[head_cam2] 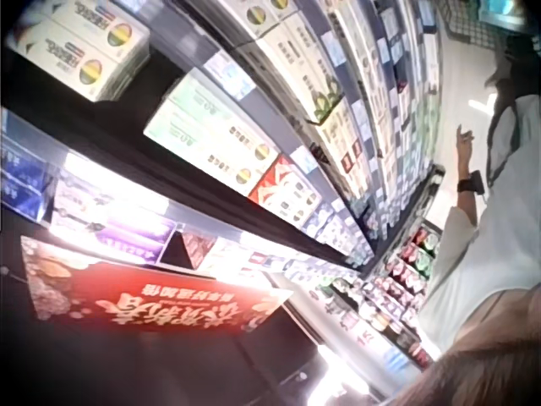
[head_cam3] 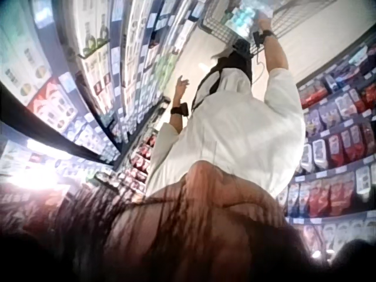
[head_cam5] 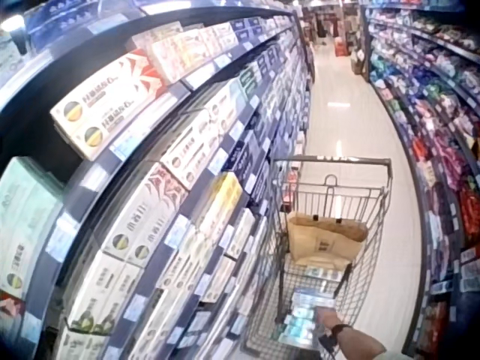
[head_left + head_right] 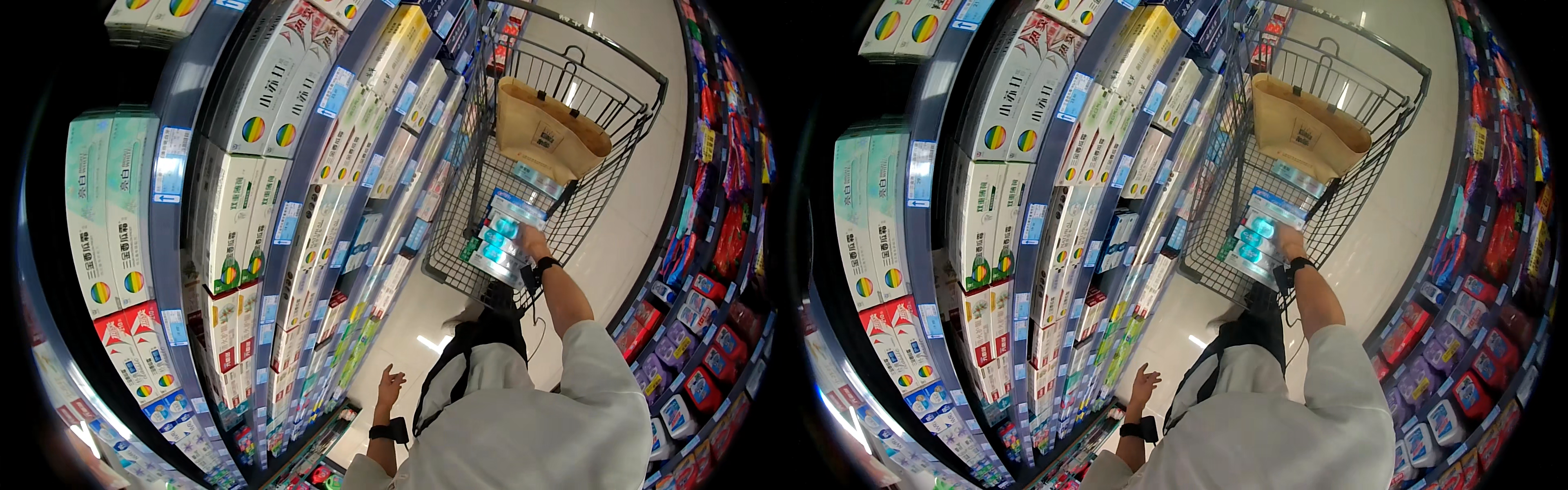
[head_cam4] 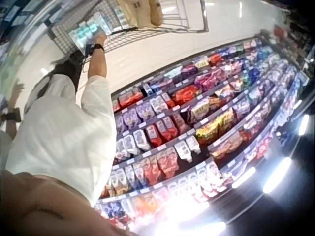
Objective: The person picks up multiple boxes of toothpaste from a supermarket shelf and places them into a shopping cart.
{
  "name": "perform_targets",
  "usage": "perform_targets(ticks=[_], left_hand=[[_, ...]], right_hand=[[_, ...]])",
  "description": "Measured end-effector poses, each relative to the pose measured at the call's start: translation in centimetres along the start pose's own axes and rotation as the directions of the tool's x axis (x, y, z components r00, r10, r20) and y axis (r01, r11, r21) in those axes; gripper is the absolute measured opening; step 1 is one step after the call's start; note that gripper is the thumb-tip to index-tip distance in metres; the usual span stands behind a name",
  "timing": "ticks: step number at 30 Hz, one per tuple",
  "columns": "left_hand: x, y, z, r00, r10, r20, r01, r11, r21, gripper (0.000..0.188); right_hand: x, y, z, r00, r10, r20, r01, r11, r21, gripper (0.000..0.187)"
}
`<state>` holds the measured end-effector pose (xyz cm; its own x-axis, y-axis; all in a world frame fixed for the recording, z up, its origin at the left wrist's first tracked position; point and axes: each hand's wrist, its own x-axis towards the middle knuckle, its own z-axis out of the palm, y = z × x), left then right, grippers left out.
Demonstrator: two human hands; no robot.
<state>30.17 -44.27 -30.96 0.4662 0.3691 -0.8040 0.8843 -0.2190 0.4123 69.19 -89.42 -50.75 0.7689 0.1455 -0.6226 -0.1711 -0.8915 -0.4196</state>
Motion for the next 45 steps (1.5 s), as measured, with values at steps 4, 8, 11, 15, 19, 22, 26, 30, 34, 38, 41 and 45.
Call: perform_targets(ticks=[4,8,11,15,19,22,26,30,34,38,41,45], left_hand=[[-0.9,-1.4,1.0,0.993,-0.121,0.019,0.122,0.99,-0.068,0.06],[-0.9,-0.9,0.8,0.991,-0.125,0.052,0.13,0.984,-0.119,0.054],[-0.5,-0.4,0.7,0.991,-0.113,0.067,0.121,0.983,-0.137,0.05],[0.0,-1.1,1.5,0.993,-0.092,0.078,0.104,0.982,-0.161,0.048],[0.4,-1.6,2.0,0.992,-0.078,0.098,0.096,0.975,-0.202,0.047],[0.3,-2.6,2.2,0.994,-0.064,0.094,0.086,0.963,-0.255,0.047],[0.1,-5.2,2.2,0.997,-0.045,0.07,0.064,0.955,-0.289,0.044],[-0.3,-8.6,1.4,0.999,-0.002,0.033,0.014,0.926,-0.378,0.043],[-2.0,-13.3,0.7,0.999,-0.003,-0.037,-0.014,0.885,-0.466,0.042],[-2.7,-17.3,-0.3,0.998,-0.032,-0.051,0.001,0.855,-0.519,0.04],[-2.3,-22.5,0.5,0.996,-0.08,-0.049,0.033,0.789,-0.614,0.04],[-3.9,-29.3,0.6,0.988,-0.155,-0.023,0.087,0.666,-0.741,0.039]], right_hand=[[-1.8,-1.5,-0.4,0.988,0.052,0.148,-0.104,0.923,0.37,0.052],[-0.6,0.8,2.6,1.0,0.009,-0.019,-0.002,0.945,0.326,0.051],[-0.7,1.9,4.4,0.973,0.06,-0.223,-0.011,0.977,0.215,0.044],[-2.9,0.6,4.2,0.924,0.157,-0.349,-0.093,0.977,0.193,0.038],[-7.0,-1.3,5.4,0.804,0.188,-0.564,-0.076,0.973,0.216,0.036],[-9.9,-2.7,8.4,0.82,0.175,-0.545,-0.052,0.971,0.233,0.033],[-13.7,-4.2,12.5,0.822,-0.03,-0.568,0.097,0.991,0.089,0.027],[-15.6,-5.1,14.0,0.935,-0.021,-0.355,0.064,0.992,0.109,0.036],[-16.1,-5.8,15.4,0.984,0.019,-0.175,-0.001,0.995,0.104,0.029],[-16.1,-4.9,16.8,0.978,0.031,-0.209,-0.005,0.992,0.123,0.027],[-16.4,-5.8,17.4,0.96,0.101,-0.26,-0.053,0.981,0.185,0.033],[-20.0,-11.1,16.9,0.979,0.102,-0.176,-0.091,0.994,0.066,0.049]])
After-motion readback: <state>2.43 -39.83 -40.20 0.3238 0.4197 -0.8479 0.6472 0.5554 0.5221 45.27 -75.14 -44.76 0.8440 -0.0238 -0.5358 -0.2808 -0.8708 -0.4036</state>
